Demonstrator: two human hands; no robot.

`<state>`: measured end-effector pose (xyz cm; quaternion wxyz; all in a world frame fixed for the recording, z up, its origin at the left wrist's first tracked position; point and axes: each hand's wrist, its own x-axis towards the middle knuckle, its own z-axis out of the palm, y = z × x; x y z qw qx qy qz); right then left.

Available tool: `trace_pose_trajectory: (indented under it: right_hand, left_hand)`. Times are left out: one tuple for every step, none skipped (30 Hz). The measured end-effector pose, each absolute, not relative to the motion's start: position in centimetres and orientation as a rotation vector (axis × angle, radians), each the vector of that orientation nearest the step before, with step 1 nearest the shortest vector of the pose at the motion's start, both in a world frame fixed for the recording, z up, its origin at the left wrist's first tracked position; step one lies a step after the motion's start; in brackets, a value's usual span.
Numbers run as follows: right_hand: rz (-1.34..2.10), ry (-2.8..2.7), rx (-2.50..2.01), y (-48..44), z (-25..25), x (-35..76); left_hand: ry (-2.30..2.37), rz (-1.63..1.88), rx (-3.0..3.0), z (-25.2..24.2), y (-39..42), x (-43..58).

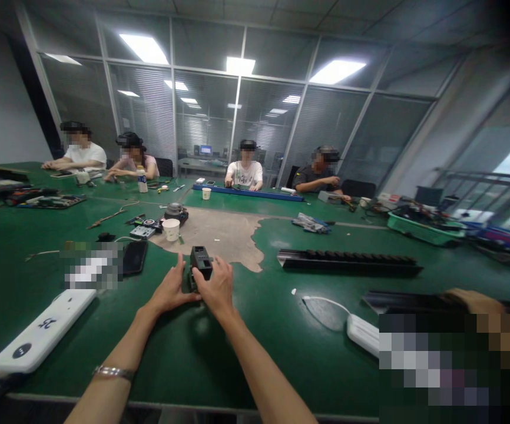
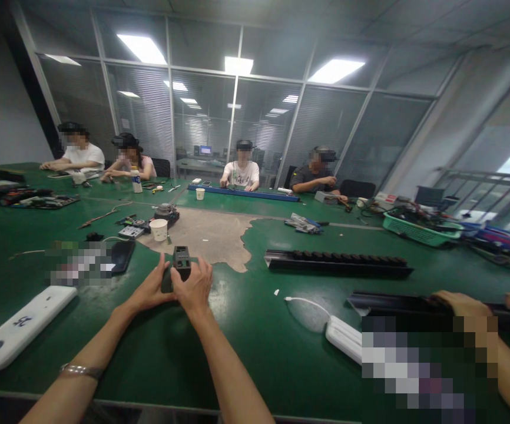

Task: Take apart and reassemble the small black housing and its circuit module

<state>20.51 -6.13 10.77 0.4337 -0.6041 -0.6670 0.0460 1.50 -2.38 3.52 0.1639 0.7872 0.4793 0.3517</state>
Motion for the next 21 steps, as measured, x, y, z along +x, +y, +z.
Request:
trace_pose_trajectory:
  right_hand:
    - [0.095,-1.654,-1.492,-5.9,10.9,21.3]
    - [0.072,-1.645,-1.495,-5.8,10.9,22.2]
    - [0.049,-1.632,-1.514,-5.7,10.7,23.1]
    - [0.028,-1.62,-1.543,-5.6,10.4,24.0]
    - [0.012,-1.61,-1.575,-5.5,10.0,24.8]
    - [0.0,-1.604,-1.607,-5.5,9.6,25.5]
    - [-0.011,-1.601,-1.634,-5.6,9.1,26.1]
    - [-0.018,-1.598,-1.656,-5.6,8.6,26.6]
    - [-0.023,-1.596,-1.674,-5.7,8.2,26.9]
    - [-0.025,-1.595,-1.687,-5.8,7.9,27.1]
    - [-0.022,-1.594,-1.699,-5.8,7.6,27.2]
    - [-0.015,-1.594,-1.712,-5.9,7.4,27.3]
    - [-0.005,-1.596,-1.724,-6.0,7.3,27.4]
    - [0.005,-1.598,-1.735,-6.0,7.2,27.4]
    - [0.012,-1.601,-1.745,-6.1,7.1,27.5]
    - [0.015,-1.603,-1.754,-6.2,7.1,27.5]
    - [0.014,-1.607,-1.76,-6.2,7.1,27.6]
    - [0.011,-1.612,-1.766,-6.3,7.1,27.7]
    - [0.008,-1.619,-1.772,-6.4,7.1,27.7]
    - [0.006,-1.625,-1.78,-6.5,7.1,27.8]
    - [0.007,-1.632,-1.789,-6.6,7.1,27.9]
  left_hand:
    - [1.37,0.971,2.252,3.7,-2.4,1.5]
    - [1.372,0.941,2.263,3.8,-2.4,1.6]
    - [1.372,0.912,2.275,3.9,-2.5,1.6]
    - [1.368,0.898,2.28,4.0,-2.4,1.6]
    - [1.363,0.891,2.283,4.0,-2.4,1.5]
    - [1.359,0.886,2.284,4.0,-2.4,1.5]
    - [1.357,0.884,2.284,4.1,-2.4,1.5]
    - [1.356,0.88,2.284,4.1,-2.4,1.5]
    - [1.357,0.873,2.285,4.1,-2.4,1.5]
    - [1.361,0.865,2.288,4.2,-2.4,1.5]
    - [1.365,0.85,2.295,4.2,-2.5,1.5]
    - [1.37,0.834,2.304,4.3,-2.5,1.5]
    - [1.371,0.817,2.316,4.4,-2.5,1.5]
    - [1.373,0.803,2.327,4.4,-2.5,1.6]
    - [1.374,0.792,2.337,4.5,-2.4,1.6]
    - [1.373,0.785,2.344,4.5,-2.4,1.6]
    - [1.373,0.781,2.35,4.6,-2.4,1.7]
    - [1.373,0.782,2.354,4.6,-2.4,1.7]
    - [1.374,0.786,2.357,4.6,-2.4,1.7]
    - [1.377,0.792,2.357,4.6,-2.5,1.7]
    - [1.382,0.802,2.354,4.6,-2.5,1.7]
